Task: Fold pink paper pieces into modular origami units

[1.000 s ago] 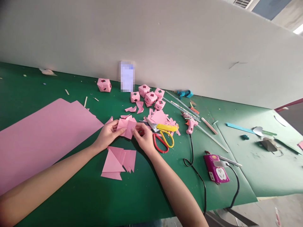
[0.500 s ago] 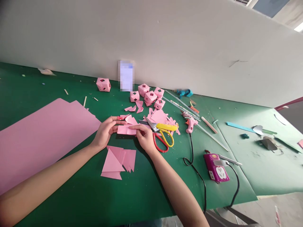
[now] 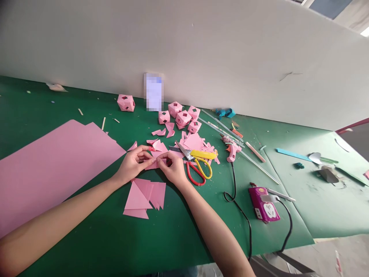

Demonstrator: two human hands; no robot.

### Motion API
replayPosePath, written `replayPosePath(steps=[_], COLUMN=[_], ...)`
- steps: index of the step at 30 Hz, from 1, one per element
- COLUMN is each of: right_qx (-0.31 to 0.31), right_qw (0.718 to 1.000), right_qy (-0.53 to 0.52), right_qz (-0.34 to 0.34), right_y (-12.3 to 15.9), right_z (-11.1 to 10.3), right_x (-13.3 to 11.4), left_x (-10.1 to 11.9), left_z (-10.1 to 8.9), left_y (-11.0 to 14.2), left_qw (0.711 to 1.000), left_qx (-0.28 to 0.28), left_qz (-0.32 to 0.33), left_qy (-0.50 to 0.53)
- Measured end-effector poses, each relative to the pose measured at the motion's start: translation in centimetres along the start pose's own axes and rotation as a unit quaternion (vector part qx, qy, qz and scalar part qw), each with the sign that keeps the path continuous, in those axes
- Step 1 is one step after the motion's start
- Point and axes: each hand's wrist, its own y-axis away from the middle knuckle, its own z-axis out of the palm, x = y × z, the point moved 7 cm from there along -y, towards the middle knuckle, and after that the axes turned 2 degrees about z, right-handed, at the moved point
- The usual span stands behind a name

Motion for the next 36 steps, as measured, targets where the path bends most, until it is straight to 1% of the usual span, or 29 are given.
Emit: replayPosePath(steps=[4,7,11,13,15,18,20,24,27,29,31,34,36], right_qx=[0.026,0.035,0.066,0.07,0.055,0.001,-0.019,0.007,0.015,0.01,-0.005,-0.04,-0.038], right_qw=[0.999,0.998,0.987,0.983,0.987,0.997,0.999,0.997,0.993,0.99,0.988,0.991,0.993], right_qy=[-0.015,-0.041,-0.133,-0.162,-0.149,-0.076,-0.05,-0.075,-0.111,-0.137,-0.152,-0.129,-0.112], right_qz=[0.016,0.024,0.056,0.054,0.036,0.009,0.0,0.015,0.03,0.025,0.011,-0.01,-0.015], right_y=[-0.1,-0.2,-0.5,-0.5,-0.5,-0.4,-0.4,-0.5,-0.4,-0.3,-0.2,0.0,0.0], right_z=[-0.4,-0.7,-1.4,-1.5,-1.3,-0.6,-0.3,-0.8,-1.0,-1.0,-0.9,-0.4,-0.4], right_x=[0.2,0.5,1.7,1.8,1.5,0.8,0.7,1.0,1.2,0.9,0.5,0.1,0.3], left_x=[0.5,0.6,-0.1,-0.4,-0.5,-0.3,-0.3,-0.9,-1.4,-1.5,-1.5,-1.5,-1.6], left_z=[-0.3,-0.5,-1.0,-1.2,-1.0,-0.6,-0.6,-1.1,-1.1,-1.2,-1.5,-1.8,-1.7], left_y=[0.3,0.3,0.0,-0.1,-0.1,0.0,0.1,0.1,-0.1,-0.2,-0.3,-0.4,-0.4], left_qw=[0.999,0.999,0.996,0.993,0.993,0.994,0.994,0.992,0.991,0.989,0.985,0.98,0.98], left_qx=[0.032,0.04,0.062,0.07,0.061,0.041,0.04,0.071,0.069,0.073,0.097,0.123,0.12], left_qz=[0.0,-0.004,-0.029,-0.044,-0.055,-0.068,-0.075,-0.074,-0.078,-0.08,-0.076,-0.073,-0.073], left_qy=[0.008,0.024,0.062,0.079,0.085,0.077,0.068,0.067,0.088,0.1,0.118,0.141,0.139])
